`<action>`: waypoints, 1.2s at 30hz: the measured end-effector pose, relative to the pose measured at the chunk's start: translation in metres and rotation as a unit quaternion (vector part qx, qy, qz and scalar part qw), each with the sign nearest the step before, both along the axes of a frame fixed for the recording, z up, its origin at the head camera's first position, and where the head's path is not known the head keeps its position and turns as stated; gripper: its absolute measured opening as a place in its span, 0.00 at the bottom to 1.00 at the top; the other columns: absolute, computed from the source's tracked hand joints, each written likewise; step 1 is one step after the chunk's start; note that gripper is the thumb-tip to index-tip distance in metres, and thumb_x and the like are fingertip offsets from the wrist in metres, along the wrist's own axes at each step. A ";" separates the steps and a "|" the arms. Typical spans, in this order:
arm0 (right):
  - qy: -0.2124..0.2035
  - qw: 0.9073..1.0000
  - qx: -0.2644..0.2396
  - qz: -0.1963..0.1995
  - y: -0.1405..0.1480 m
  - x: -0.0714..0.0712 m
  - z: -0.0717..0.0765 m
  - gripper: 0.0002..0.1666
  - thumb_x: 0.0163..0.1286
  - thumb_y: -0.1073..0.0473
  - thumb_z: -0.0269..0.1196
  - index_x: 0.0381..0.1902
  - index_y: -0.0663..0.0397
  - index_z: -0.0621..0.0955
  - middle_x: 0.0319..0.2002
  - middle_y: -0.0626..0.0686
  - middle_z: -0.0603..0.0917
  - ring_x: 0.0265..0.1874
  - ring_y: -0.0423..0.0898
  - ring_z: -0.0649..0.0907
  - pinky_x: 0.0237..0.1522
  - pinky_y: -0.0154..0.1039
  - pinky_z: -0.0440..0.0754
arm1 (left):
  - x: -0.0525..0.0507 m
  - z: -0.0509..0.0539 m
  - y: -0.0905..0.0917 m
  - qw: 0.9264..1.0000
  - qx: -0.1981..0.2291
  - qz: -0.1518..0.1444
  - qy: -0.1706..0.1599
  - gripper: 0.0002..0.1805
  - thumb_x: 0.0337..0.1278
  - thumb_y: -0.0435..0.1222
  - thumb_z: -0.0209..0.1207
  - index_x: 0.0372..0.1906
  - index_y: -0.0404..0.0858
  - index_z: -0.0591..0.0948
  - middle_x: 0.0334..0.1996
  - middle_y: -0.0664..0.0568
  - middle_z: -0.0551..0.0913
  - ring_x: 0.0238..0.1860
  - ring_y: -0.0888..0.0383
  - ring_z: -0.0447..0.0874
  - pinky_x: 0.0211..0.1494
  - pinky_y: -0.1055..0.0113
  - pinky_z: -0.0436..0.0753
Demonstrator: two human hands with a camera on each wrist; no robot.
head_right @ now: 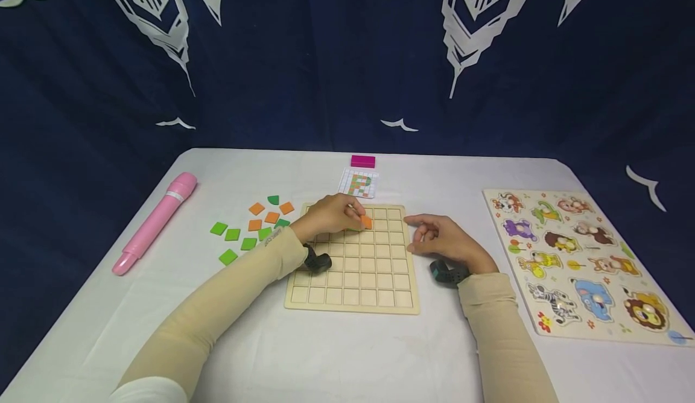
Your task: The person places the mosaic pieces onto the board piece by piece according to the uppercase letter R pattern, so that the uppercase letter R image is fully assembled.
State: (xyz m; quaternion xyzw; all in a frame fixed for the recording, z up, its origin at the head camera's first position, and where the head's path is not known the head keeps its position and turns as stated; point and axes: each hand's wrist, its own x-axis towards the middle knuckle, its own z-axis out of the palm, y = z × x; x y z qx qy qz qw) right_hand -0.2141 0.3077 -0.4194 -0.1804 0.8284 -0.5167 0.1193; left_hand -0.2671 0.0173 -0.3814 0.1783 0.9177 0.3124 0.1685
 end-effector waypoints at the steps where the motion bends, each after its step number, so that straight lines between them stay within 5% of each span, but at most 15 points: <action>1: 0.001 1.000 -0.001 0.002 0.000 0.000 0.000 0.37 0.67 0.73 0.73 0.71 0.81 0.72 0.35 0.52 0.83 0.28 0.40 0.76 0.33 0.33 0.76 | 0.000 0.000 0.000 1.000 -0.005 -0.002 0.002 0.12 0.66 0.43 0.74 0.51 0.48 0.89 0.41 0.60 0.90 0.38 0.61 0.81 0.39 0.65 0.74; 10: 0.001 1.000 -0.002 0.002 0.000 -0.001 -0.001 0.37 0.67 0.73 0.73 0.71 0.80 0.73 0.35 0.51 0.83 0.28 0.40 0.76 0.33 0.33 0.76 | -0.003 -0.004 0.003 0.999 -0.036 -0.016 0.022 0.12 0.64 0.42 0.74 0.50 0.49 0.88 0.36 0.62 0.85 0.34 0.62 0.77 0.39 0.65 0.74; 21: 0.003 1.000 -0.002 0.004 0.000 0.000 0.000 0.37 0.67 0.73 0.72 0.70 0.81 0.73 0.35 0.51 0.83 0.28 0.40 0.77 0.32 0.33 0.77 | 0.001 0.001 -0.005 1.000 -0.016 -0.017 0.015 0.14 0.65 0.43 0.73 0.54 0.49 0.88 0.39 0.62 0.88 0.38 0.63 0.80 0.41 0.65 0.76; 29: 0.005 1.000 -0.005 0.006 0.000 0.000 -0.001 0.37 0.67 0.73 0.73 0.70 0.81 0.73 0.35 0.51 0.83 0.27 0.40 0.76 0.32 0.33 0.76 | 0.002 0.009 -0.040 0.999 0.029 -0.024 0.032 0.17 0.71 0.44 0.69 0.60 0.46 0.88 0.46 0.55 0.89 0.40 0.58 0.85 0.42 0.62 0.81; 36: 0.001 1.000 -0.002 -0.002 0.000 0.000 -0.001 0.37 0.67 0.73 0.73 0.70 0.80 0.73 0.35 0.51 0.83 0.28 0.39 0.76 0.32 0.32 0.76 | -0.004 0.014 -0.086 0.993 0.115 -0.017 0.028 0.19 0.73 0.40 0.68 0.62 0.39 0.87 0.47 0.48 0.88 0.46 0.52 0.86 0.50 0.61 0.82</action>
